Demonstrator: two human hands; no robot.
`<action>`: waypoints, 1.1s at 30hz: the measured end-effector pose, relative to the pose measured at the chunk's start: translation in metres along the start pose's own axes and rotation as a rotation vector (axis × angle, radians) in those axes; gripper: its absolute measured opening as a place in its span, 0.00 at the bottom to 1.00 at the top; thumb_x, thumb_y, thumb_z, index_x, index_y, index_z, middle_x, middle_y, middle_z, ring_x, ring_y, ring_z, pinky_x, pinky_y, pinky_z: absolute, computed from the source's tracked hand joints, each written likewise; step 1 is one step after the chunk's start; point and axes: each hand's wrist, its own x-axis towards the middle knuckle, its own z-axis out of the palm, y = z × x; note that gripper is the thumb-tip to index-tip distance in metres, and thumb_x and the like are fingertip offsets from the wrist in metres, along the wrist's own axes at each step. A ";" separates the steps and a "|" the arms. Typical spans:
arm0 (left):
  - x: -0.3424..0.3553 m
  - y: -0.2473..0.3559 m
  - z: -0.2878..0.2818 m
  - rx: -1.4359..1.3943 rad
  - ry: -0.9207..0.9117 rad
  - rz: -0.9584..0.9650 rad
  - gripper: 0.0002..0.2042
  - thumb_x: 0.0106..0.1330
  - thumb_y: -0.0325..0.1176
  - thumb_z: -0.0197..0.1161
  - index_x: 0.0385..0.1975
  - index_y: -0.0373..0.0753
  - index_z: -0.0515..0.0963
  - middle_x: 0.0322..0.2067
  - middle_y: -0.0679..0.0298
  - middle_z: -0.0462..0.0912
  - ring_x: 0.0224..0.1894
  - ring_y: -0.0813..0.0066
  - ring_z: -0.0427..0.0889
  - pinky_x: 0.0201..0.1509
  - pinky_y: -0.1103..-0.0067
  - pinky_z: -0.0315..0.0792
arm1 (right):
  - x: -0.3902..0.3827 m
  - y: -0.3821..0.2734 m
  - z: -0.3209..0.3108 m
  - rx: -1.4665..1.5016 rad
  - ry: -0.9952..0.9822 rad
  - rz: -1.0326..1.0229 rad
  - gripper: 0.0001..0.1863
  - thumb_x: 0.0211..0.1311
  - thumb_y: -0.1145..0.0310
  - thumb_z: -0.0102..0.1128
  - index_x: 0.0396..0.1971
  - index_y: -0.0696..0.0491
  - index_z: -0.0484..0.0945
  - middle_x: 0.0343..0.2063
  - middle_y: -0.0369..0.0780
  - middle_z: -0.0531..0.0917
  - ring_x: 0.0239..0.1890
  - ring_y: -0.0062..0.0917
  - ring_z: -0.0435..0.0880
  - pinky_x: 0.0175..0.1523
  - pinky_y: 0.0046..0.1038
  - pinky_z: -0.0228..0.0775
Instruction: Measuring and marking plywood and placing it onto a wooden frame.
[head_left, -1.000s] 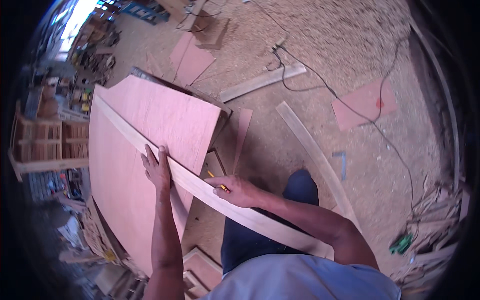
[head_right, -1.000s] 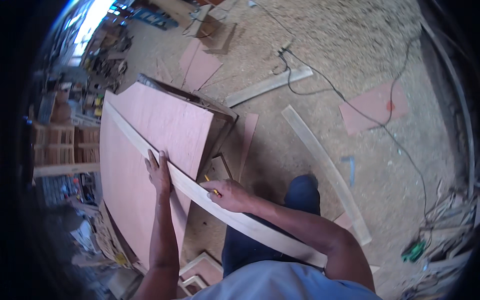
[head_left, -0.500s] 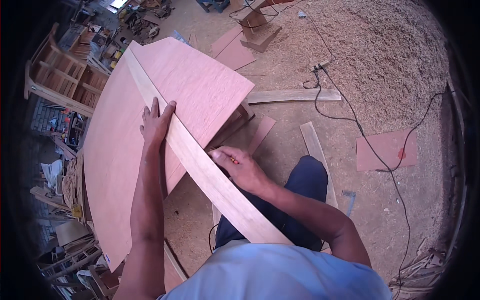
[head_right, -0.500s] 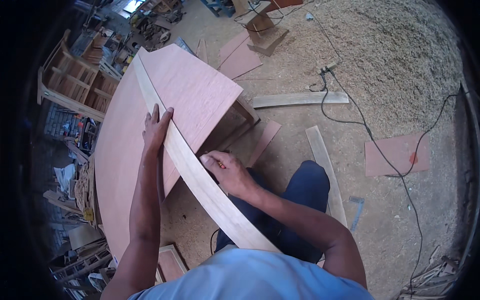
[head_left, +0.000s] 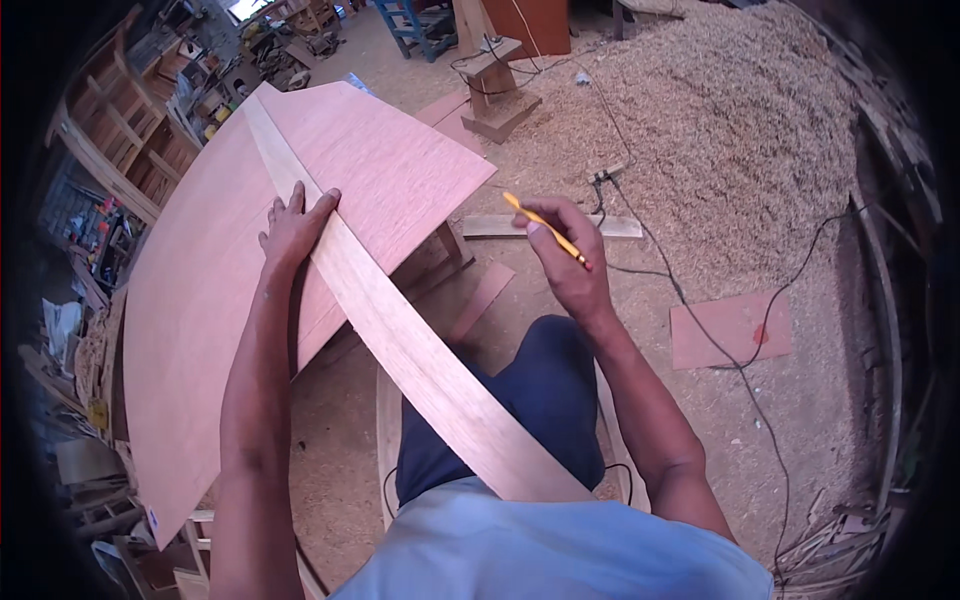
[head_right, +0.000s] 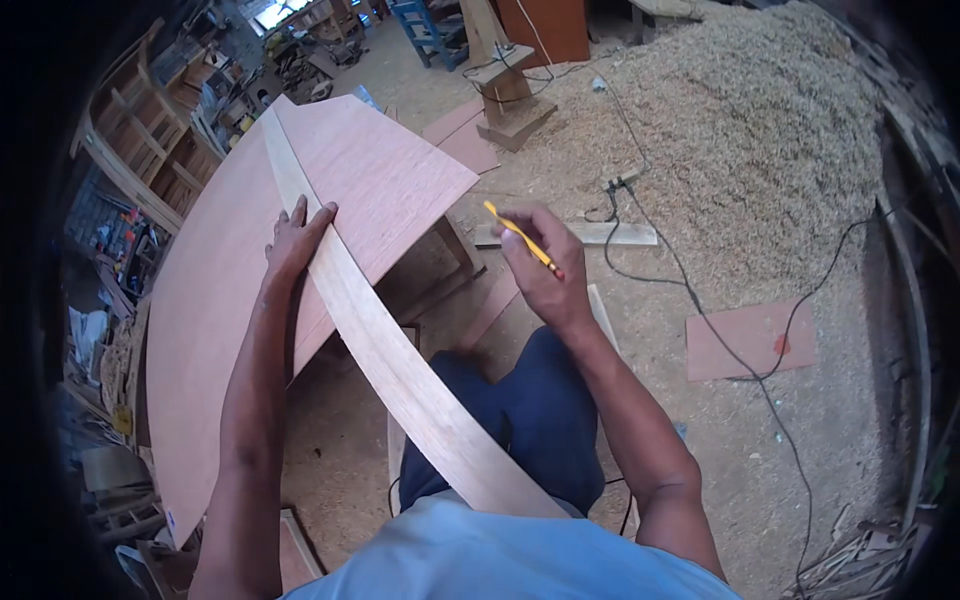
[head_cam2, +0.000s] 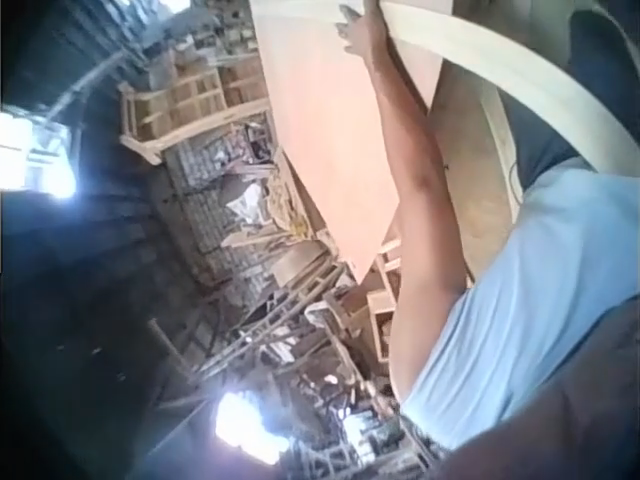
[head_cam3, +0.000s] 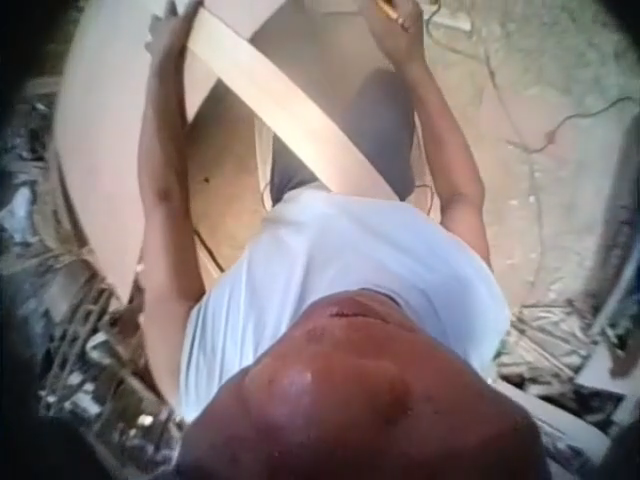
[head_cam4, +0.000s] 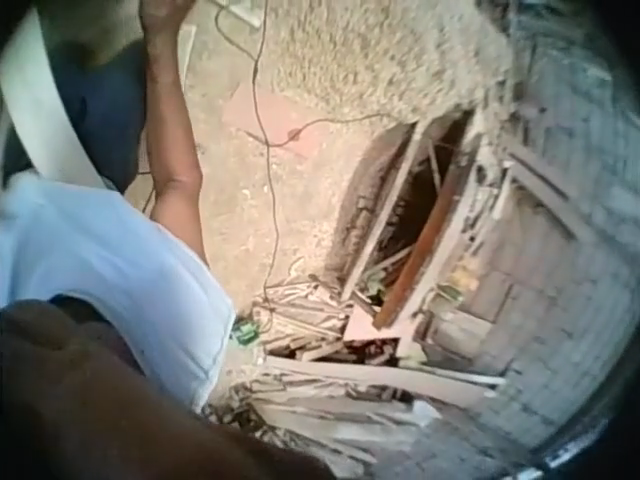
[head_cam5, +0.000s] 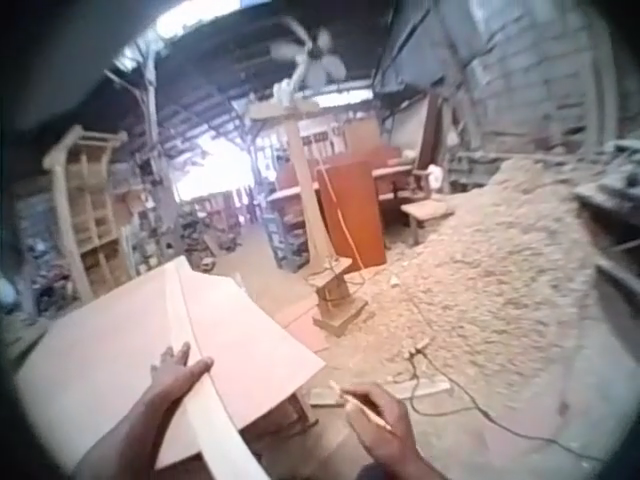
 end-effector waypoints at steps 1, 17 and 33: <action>-0.001 -0.001 -0.001 -0.003 0.000 0.008 0.55 0.63 0.80 0.55 0.85 0.49 0.57 0.83 0.37 0.49 0.87 0.46 0.43 0.84 0.41 0.38 | 0.010 -0.012 0.001 -0.117 -0.059 -0.109 0.09 0.76 0.72 0.61 0.49 0.60 0.83 0.38 0.38 0.88 0.40 0.18 0.85 0.49 0.24 0.78; -0.004 -0.004 0.002 0.004 0.035 -0.007 0.52 0.64 0.75 0.58 0.83 0.44 0.61 0.81 0.36 0.53 0.86 0.43 0.47 0.83 0.39 0.39 | 0.091 -0.038 0.104 -0.602 -0.395 -0.248 0.12 0.70 0.61 0.66 0.44 0.53 0.87 0.34 0.41 0.91 0.39 0.27 0.92 0.45 0.30 0.79; -0.001 -0.002 0.004 0.003 0.013 0.018 0.53 0.63 0.75 0.58 0.83 0.43 0.61 0.81 0.35 0.53 0.86 0.41 0.48 0.83 0.38 0.38 | 0.114 -0.039 0.093 -0.144 -1.124 0.193 0.13 0.74 0.64 0.68 0.41 0.60 0.86 0.38 0.42 0.91 0.43 0.22 0.90 0.55 0.28 0.82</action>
